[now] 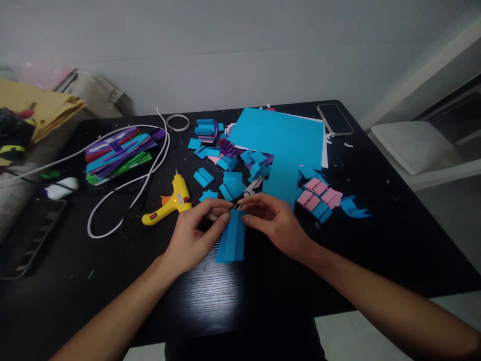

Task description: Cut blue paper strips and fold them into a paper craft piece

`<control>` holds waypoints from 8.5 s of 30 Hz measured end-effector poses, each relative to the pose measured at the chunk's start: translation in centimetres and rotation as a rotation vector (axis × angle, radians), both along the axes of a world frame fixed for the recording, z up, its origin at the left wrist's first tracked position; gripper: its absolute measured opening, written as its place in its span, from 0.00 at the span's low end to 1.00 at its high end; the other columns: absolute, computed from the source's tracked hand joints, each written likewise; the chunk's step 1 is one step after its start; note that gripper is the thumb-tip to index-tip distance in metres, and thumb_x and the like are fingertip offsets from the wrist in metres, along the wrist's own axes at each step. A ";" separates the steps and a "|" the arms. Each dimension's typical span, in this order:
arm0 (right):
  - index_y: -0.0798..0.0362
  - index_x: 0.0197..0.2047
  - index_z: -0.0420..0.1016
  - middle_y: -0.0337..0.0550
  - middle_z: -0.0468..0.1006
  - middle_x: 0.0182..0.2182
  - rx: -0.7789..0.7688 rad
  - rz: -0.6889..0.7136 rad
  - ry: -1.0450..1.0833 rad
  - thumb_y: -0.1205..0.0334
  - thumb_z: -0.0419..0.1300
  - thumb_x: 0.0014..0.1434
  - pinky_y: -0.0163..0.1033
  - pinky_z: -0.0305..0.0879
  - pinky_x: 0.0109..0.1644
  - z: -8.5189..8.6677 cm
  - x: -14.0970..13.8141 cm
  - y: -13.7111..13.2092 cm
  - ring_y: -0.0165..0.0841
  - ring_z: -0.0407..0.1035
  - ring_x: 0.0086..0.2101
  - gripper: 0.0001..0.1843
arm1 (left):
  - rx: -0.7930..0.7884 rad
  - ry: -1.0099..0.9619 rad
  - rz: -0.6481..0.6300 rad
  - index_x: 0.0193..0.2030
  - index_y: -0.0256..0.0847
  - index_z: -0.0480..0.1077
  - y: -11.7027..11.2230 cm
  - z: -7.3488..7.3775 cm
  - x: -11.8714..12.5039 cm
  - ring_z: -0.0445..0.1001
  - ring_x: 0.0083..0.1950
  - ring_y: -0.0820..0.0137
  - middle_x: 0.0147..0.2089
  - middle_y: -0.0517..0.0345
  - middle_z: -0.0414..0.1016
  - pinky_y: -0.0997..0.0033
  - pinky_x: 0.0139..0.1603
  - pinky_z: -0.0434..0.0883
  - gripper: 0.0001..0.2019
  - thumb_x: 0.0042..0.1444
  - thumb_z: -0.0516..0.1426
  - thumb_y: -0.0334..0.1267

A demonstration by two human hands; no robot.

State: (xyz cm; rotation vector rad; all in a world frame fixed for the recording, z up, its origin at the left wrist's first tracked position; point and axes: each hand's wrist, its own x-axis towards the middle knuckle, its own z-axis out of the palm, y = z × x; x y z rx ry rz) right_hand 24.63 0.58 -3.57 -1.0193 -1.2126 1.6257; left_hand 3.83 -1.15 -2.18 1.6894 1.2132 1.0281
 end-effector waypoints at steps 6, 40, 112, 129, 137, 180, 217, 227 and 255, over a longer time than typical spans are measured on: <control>0.47 0.49 0.84 0.41 0.83 0.42 -0.032 0.067 0.023 0.64 0.73 0.52 0.40 0.76 0.49 -0.2 -0.1 -0.4 0.35 0.77 0.44 0.19 | 0.020 0.033 0.001 0.45 0.40 0.80 0.0 0.0 0.0 0.80 0.33 0.71 0.36 0.57 0.84 0.75 0.34 0.77 0.06 0.65 0.61 0.35; 0.50 0.41 0.84 0.43 0.87 0.38 0.135 0.021 -0.116 0.58 0.74 0.56 0.39 0.79 0.46 0.1 0.3 -0.4 0.35 0.82 0.39 0.10 | 0.306 0.175 -0.174 0.46 0.39 0.76 0.0 0.0 -0.8 0.75 0.40 0.74 0.41 0.58 0.79 0.74 0.42 0.74 0.08 0.63 0.61 0.24; 0.51 0.39 0.83 0.42 0.86 0.38 -0.019 0.053 0.015 0.57 0.79 0.49 0.40 0.80 0.48 0.6 0.2 -0.4 0.34 0.82 0.40 0.15 | 0.314 0.221 -0.175 0.49 0.41 0.76 -0.3 0.8 -0.7 0.80 0.37 0.72 0.40 0.58 0.82 0.75 0.38 0.79 0.10 0.62 0.64 0.29; 0.49 0.37 0.83 0.40 0.84 0.35 0.061 0.021 -0.003 0.55 0.76 0.55 0.40 0.78 0.47 0.9 0.0 -0.7 0.34 0.80 0.38 0.11 | 0.197 0.173 -0.120 0.46 0.42 0.78 -0.3 0.6 -0.7 0.81 0.35 0.72 0.36 0.59 0.82 0.76 0.36 0.79 0.08 0.60 0.66 0.32; 0.51 0.42 0.82 0.43 0.85 0.39 0.062 0.076 -0.050 0.60 0.73 0.57 0.40 0.78 0.48 0.9 0.2 -0.6 0.34 0.81 0.40 0.10 | 0.111 0.133 -0.163 0.46 0.41 0.78 -0.1 0.7 -0.8 0.82 0.36 0.71 0.37 0.57 0.83 0.75 0.38 0.80 0.08 0.60 0.66 0.32; 0.55 0.44 0.78 0.40 0.82 0.35 -0.006 0.260 -0.145 0.66 0.72 0.51 0.36 0.73 0.41 0.7 0.6 -0.1 0.31 0.78 0.35 0.16 | 0.024 0.172 -0.335 0.45 0.42 0.78 0.0 0.7 -1.1 0.80 0.38 0.76 0.38 0.62 0.82 0.80 0.40 0.76 0.11 0.58 0.64 0.25; 0.53 0.44 0.79 0.43 0.85 0.38 0.234 0.138 -0.238 0.69 0.62 0.62 0.37 0.75 0.42 0.8 0.8 -0.3 0.34 0.80 0.38 0.08 | -0.029 0.128 -0.278 0.47 0.41 0.76 0.3 0.3 -1.5 0.80 0.37 0.73 0.37 0.61 0.80 0.76 0.40 0.78 0.10 0.59 0.64 0.29; 0.49 0.45 0.81 0.49 0.75 0.50 0.659 0.251 -0.260 0.73 0.68 0.56 0.47 0.72 0.58 1.3 1.2 -0.1 0.40 0.75 0.52 0.15 | -0.061 0.114 -0.224 0.45 0.40 0.76 0.6 0.7 -1.5 0.80 0.35 0.73 0.35 0.60 0.81 0.77 0.38 0.77 0.11 0.56 0.65 0.27; 0.50 0.38 0.75 0.46 0.79 0.43 0.583 0.089 -0.189 0.72 0.69 0.56 0.38 0.79 0.44 0.6 0.9 -0.5 0.35 0.77 0.42 0.10 | 0.083 0.091 -0.229 0.37 0.39 0.75 0.3 1.4 -1.6 0.78 0.36 0.72 0.35 0.57 0.80 0.73 0.39 0.74 0.08 0.68 0.57 0.34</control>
